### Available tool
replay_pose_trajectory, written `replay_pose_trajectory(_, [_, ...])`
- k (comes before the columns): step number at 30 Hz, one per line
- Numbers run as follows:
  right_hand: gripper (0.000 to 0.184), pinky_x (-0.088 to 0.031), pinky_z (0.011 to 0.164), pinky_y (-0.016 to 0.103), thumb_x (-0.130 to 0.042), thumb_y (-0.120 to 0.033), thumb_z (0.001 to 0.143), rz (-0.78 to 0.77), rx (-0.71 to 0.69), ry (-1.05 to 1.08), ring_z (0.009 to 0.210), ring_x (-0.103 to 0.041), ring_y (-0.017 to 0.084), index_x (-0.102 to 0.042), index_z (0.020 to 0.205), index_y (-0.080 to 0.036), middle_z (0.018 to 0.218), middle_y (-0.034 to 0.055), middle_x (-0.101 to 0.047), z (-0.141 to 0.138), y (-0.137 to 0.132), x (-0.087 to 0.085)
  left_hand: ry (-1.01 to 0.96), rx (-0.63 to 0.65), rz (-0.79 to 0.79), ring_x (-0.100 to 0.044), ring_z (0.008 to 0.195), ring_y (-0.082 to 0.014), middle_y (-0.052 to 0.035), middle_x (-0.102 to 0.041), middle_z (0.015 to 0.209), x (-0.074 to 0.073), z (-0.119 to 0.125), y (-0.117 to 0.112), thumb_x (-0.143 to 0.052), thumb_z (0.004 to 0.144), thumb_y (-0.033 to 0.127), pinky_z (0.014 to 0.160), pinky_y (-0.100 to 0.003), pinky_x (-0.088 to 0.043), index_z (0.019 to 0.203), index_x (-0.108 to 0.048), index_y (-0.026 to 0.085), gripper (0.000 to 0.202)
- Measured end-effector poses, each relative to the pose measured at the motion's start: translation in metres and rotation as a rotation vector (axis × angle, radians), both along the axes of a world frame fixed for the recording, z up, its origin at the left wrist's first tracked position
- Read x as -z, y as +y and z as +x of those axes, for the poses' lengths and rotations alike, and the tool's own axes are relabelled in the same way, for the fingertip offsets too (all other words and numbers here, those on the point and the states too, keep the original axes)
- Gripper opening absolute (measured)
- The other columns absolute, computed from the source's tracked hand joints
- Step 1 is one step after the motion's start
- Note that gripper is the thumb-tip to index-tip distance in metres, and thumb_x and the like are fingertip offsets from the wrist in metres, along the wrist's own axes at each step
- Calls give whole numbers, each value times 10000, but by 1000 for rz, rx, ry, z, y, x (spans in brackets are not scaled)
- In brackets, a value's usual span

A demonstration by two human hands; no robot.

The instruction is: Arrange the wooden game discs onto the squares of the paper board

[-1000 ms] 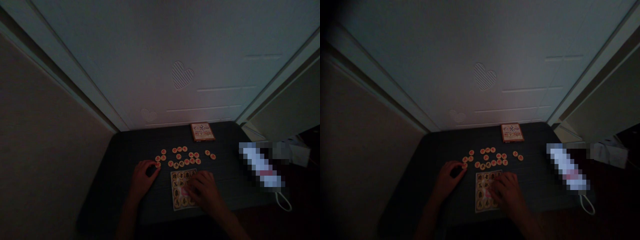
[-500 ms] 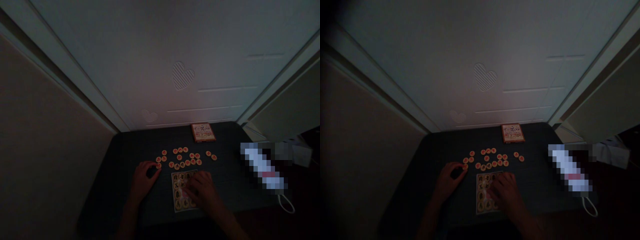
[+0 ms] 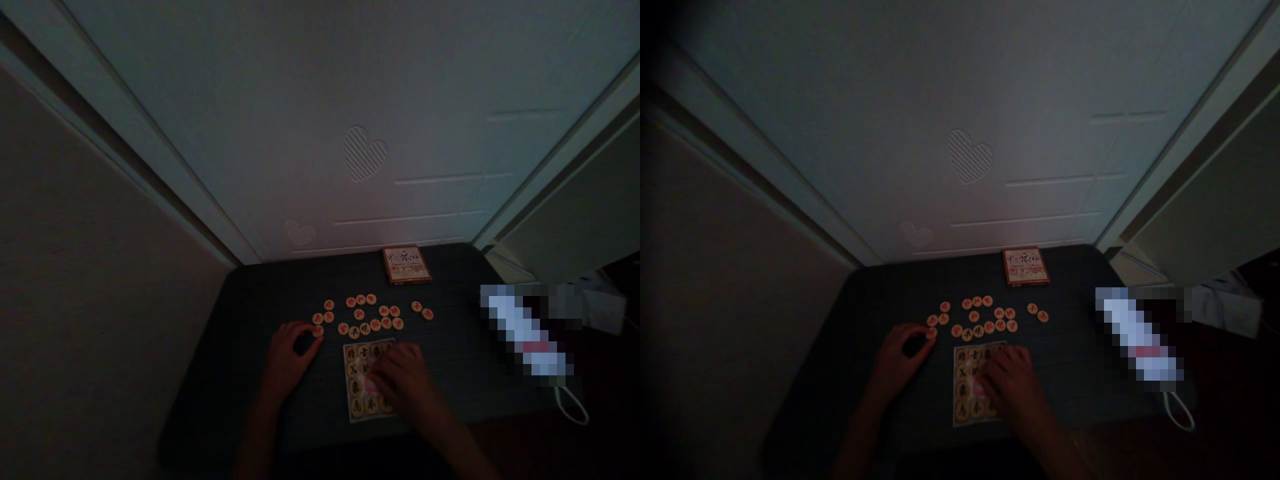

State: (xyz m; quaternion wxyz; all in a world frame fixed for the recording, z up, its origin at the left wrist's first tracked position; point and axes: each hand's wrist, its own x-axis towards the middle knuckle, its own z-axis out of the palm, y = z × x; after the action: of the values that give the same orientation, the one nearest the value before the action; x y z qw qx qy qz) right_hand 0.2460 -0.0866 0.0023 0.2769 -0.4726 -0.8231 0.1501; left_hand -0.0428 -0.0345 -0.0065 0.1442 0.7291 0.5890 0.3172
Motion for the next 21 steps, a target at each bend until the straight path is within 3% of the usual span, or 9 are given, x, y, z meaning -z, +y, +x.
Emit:
replay_pose_trajectory(9, [151,-408,914,406,-663,-157,932,1,-5,39,949,-637,220,-684,1037,-264,991,13,-733,6,-6,-3,-37,11,26,-656,1007,-228,-28,-692,1070,-3,2,-2,-698,906,356,931,-421,-528,1028,-672,270,151])
replay_pose_trajectory(15, [107,-480,859,396,-615,-231,971,19,94,167,935,-650,228,-683,1051,-251,984,41,-727,31,-5,-2,0,96,46,-648,1032,-229,-31,-699,1073,-24,20,-7,-685,917,317,945,-426,-514,1060,-658,265,154])
replay_pose_trajectory(21, [136,-535,871,411,-580,-284,986,20,275,275,953,-673,251,-687,1063,-253,1000,63,-741,65,-2,11,110,281,-114,-656,983,-207,-4,-733,1047,-47,47,11,-618,966,310,920,-399,-495,1038,-689,281,106])
